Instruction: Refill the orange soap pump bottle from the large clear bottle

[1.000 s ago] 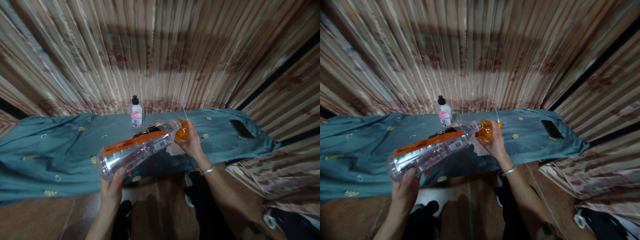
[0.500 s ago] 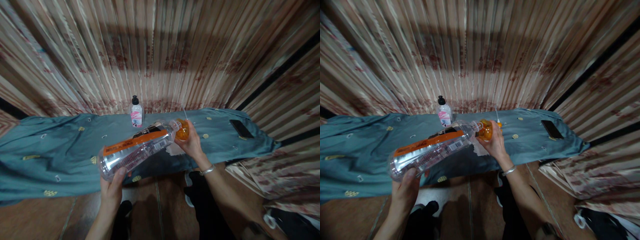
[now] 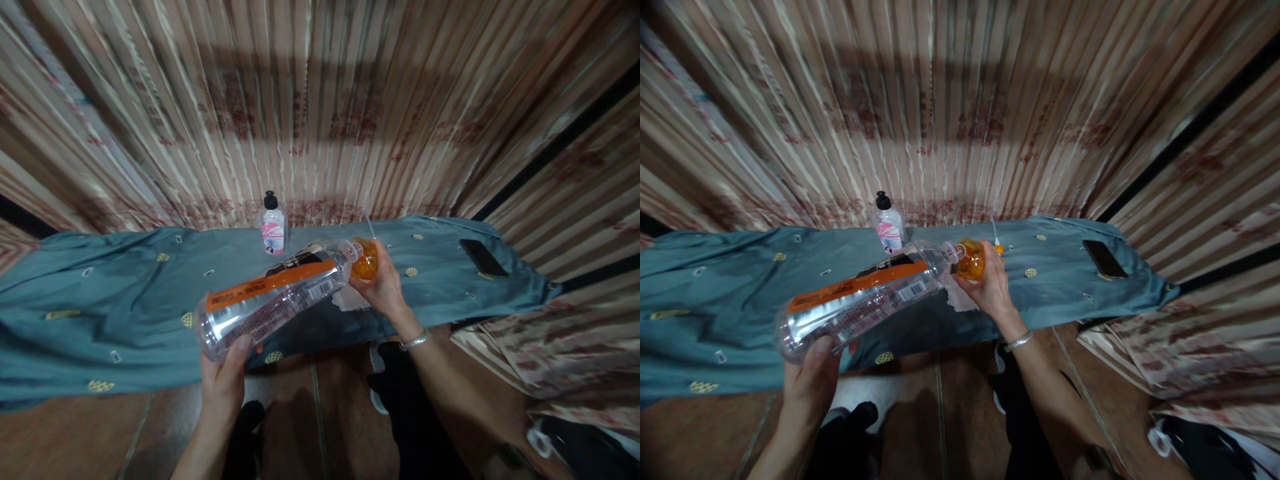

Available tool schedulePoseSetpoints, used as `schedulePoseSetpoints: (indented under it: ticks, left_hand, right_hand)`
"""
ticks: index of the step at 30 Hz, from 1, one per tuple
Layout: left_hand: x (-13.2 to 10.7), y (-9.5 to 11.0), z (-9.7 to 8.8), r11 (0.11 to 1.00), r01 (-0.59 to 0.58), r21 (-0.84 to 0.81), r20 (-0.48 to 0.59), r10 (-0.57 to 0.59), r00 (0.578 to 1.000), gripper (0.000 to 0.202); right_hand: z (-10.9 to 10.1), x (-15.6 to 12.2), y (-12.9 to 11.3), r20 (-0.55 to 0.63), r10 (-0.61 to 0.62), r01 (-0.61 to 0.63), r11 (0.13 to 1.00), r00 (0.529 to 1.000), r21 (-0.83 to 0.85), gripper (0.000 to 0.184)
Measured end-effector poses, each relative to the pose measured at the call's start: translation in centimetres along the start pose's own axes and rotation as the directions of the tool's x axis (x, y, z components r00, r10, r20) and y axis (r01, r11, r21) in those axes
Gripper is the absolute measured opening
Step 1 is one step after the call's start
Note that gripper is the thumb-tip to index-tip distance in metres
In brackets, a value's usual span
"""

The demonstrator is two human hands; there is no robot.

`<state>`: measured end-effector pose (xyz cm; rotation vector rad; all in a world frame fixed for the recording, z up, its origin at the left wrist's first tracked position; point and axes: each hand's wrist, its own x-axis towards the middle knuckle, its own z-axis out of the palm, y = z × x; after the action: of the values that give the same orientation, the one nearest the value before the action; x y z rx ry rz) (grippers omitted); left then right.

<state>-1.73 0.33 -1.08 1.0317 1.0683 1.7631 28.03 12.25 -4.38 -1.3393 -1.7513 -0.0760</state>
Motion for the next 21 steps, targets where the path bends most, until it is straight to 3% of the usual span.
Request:
schedulePoseSetpoints:
  ticks: [21]
  left_hand:
    - [0.18,-0.1,-0.05,1.0,0.007,-0.007,-0.014,-0.007,1.0,0.078]
  right_hand:
    - [0.09,-0.05,0.11,0.009,0.016,-0.016,1.0,1.0,-0.011,0.093]
